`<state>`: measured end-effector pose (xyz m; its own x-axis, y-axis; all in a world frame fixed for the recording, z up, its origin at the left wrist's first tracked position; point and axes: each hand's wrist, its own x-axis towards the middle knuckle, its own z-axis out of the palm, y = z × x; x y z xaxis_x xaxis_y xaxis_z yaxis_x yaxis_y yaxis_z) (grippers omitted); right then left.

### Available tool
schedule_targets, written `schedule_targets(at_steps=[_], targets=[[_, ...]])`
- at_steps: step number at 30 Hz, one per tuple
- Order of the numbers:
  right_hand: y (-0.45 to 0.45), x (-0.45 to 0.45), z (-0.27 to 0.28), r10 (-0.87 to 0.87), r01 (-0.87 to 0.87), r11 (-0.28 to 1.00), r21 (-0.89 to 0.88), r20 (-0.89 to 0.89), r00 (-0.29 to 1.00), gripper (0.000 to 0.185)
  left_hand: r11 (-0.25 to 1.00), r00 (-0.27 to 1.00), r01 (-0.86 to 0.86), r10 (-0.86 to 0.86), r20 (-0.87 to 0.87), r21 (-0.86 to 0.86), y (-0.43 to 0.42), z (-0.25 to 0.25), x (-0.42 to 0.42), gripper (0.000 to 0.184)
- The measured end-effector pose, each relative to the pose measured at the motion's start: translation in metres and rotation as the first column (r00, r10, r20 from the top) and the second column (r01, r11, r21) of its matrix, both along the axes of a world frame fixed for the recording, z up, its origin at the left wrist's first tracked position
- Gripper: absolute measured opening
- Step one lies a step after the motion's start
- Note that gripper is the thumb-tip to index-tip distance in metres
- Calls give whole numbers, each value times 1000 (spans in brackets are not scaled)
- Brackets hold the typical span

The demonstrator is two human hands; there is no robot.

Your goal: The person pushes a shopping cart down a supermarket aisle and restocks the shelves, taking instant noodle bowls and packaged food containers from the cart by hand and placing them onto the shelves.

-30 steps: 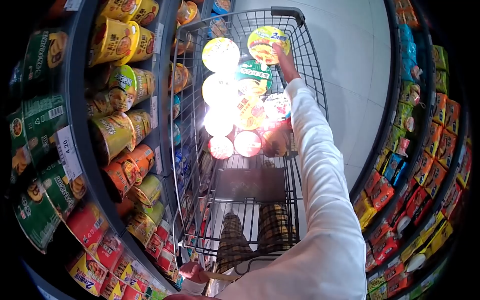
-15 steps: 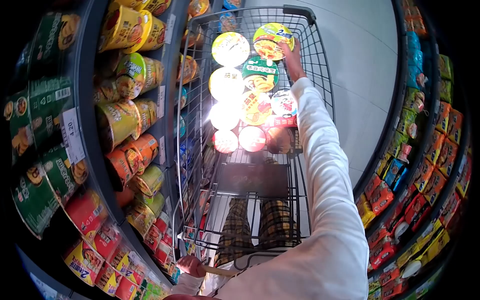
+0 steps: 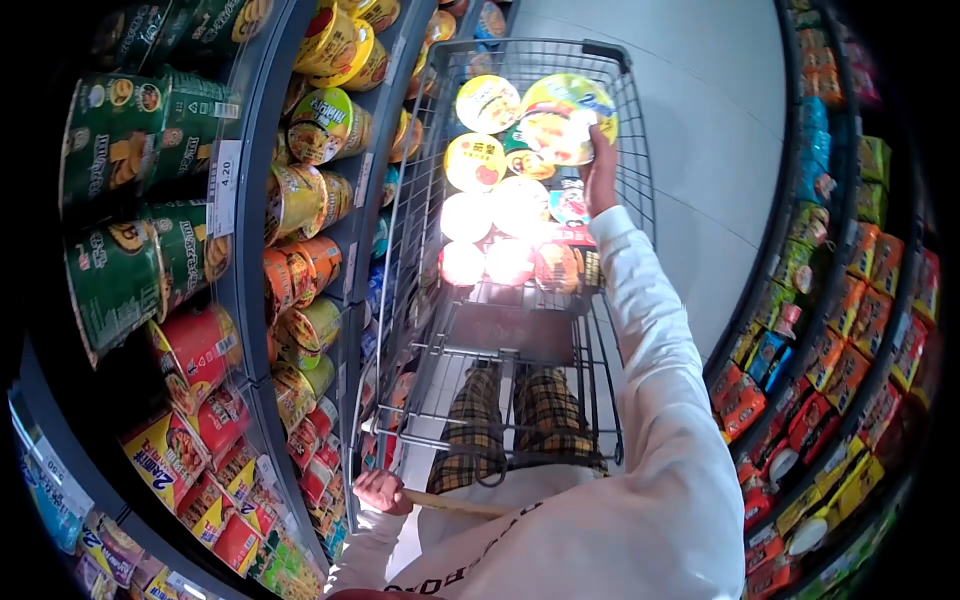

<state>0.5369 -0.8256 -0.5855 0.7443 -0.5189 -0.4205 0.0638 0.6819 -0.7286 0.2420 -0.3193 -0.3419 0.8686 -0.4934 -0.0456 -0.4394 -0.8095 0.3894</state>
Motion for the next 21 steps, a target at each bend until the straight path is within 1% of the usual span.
schedule_targets(at_steps=[1, 3, 4, 5, 7, 9, 10, 11, 13, 14, 16, 17, 19, 20, 21], targets=[[5, -12, 12, 13, -13, 1000, 21, -1, 1000, 48, 999, 997, 0, 3, 73, -48, -3, -4, 4, 12], [10, -31, 37, 126, -125, 992, 14, -36, 991, 52, 998, 998, -14, 17, 59, -63, -15, 4, 16, 14], [18, -40, 68, 181, -178, 979, 101, -17, 983, 55, 1000, 999, -22, 23, 41, -15, -13, 6, 15, 12], [28, -47, 106, 191, -189, 979, 73, -31, 981, 55, 998, 995, -25, 31, 94, -64, -18, 3, 17, 14], [32, -63, 138, 277, -277, 960, 33, -3, 961, 55, 997, 995, -6, 14, 96, -80, -23, 6, 24, 15], [43, -80, 181, 271, -268, 954, -133, 3, 963, 54, 992, 991, -23, 39, 127, -124, -30, 7, 29, 16], [52, -88, 211, 274, -267, 954, -132, 36, 961, 50, 985, 986, -14, 42, 163, -169, -34, 6, 32, 15], [54, -96, 221, 308, -297, 924, -240, 6, 951, 51, 989, 983, -7, 33, 178, -148, -37, 10, 36, 15], [67, -110, 251, 342, -317, 875, -366, 2, 940, 52, 979, 977, -37, 78, 199, -202, -43, 8, 39, 15], [74, -118, 258, 359, -334, 868, -367, 0, 933, 52, 977, 972, -24, 71, 222, -210, -44, 6, 43, 15], [91, -134, 264, 298, -275, 888, -368, 5, 955, 50, 974, 961, -44, 102, 258, -223, -55, 12, 51, 15], [102, -143, 270, 285, -262, 904, -338, 20, 958, 47, 968, 958, -22, 92, 272, -250, -60, 17, 57, 13], [119, -161, 274, 356, -345, 913, -219, 11, 934, 44, 957, 955, -28, 112, 276, -290, -65, 16, 62, 10], [132, -168, 277, 328, -317, 935, -159, 42, 944, 40, 949, 957, -44, 129, 259, -311, -70, 17, 65, 8], [142, -176, 277, 337, -330, 925, -189, 9, 941, 49, 942, 961, -60, 144, 235, -331, -74, 17, 69, 8]])
